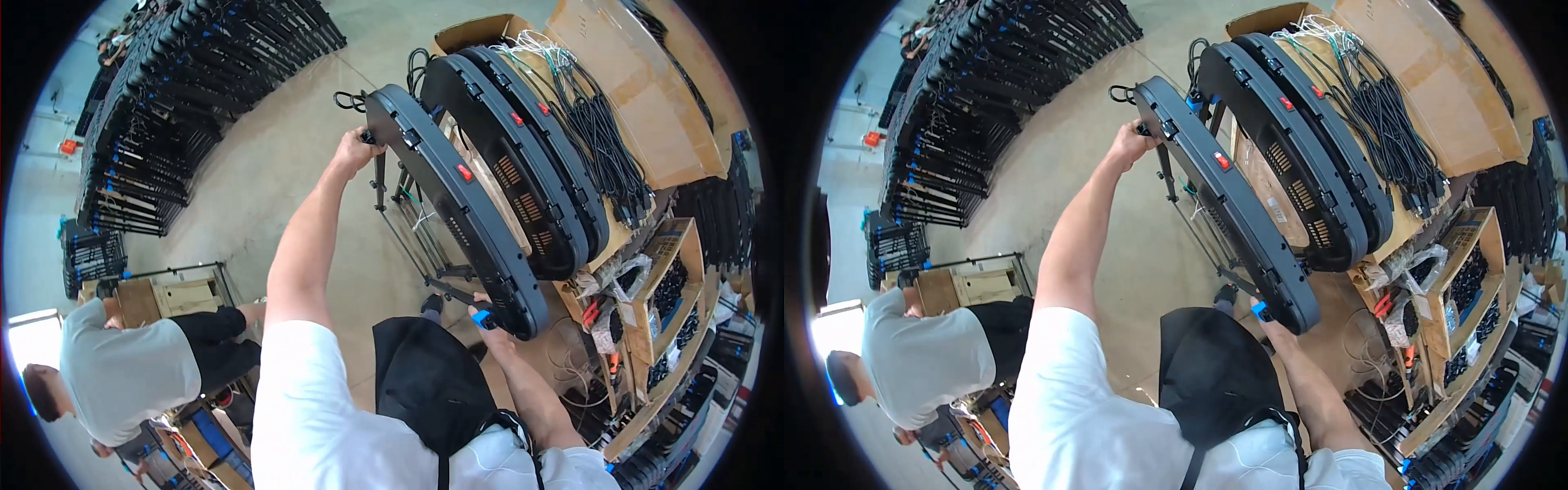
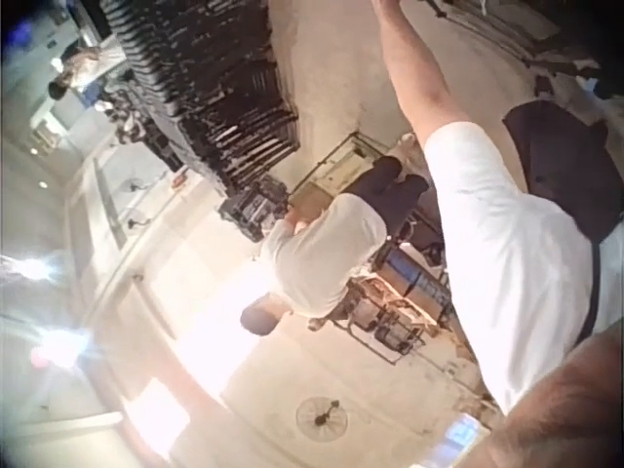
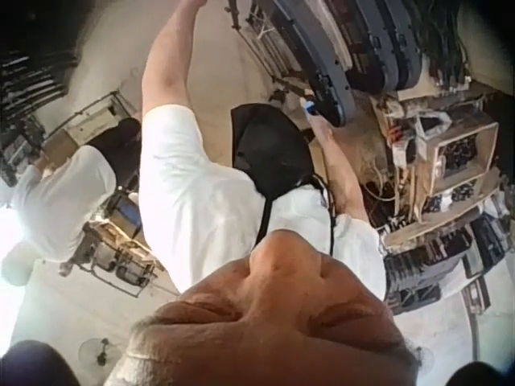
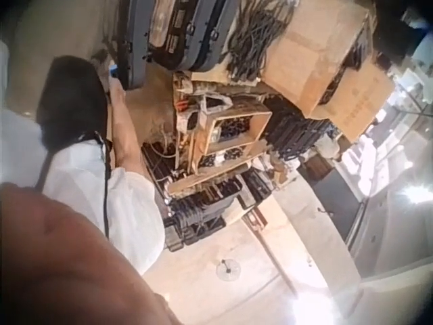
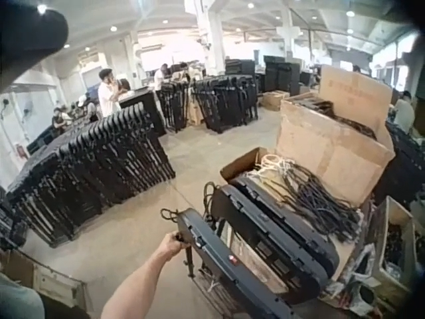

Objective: Assembling plastic housings for equipment using wiring and a pneumatic screwdriver.

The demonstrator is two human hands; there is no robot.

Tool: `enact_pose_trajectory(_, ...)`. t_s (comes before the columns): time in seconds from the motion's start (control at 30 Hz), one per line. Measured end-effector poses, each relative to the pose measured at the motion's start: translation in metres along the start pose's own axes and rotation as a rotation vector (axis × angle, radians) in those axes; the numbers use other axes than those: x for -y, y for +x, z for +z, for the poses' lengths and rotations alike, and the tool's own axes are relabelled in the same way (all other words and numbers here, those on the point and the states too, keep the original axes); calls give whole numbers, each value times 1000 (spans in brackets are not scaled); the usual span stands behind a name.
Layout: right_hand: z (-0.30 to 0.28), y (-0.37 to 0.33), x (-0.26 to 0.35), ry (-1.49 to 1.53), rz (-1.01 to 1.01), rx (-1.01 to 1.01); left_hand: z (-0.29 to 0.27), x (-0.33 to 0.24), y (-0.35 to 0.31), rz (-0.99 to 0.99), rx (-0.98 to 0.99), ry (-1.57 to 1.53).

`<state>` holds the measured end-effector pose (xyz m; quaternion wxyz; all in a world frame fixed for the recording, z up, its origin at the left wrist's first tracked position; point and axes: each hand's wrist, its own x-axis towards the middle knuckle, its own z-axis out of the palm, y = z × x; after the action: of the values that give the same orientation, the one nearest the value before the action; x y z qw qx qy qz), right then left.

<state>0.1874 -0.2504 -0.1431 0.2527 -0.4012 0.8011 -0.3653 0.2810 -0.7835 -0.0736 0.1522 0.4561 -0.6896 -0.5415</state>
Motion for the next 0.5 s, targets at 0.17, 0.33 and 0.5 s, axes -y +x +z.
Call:
enact_pose_trajectory(0.17,3,10,-23,-47,447,-45,62,-16,47,-17,-15,137)
enact_pose_trajectory(0.33,-35,22,6,-329,440,262,62,18,59,26,-83,308)
enact_pose_trajectory(0.5,-96,-59,-33,-263,605,282,122,113,-34,-127,-165,403)
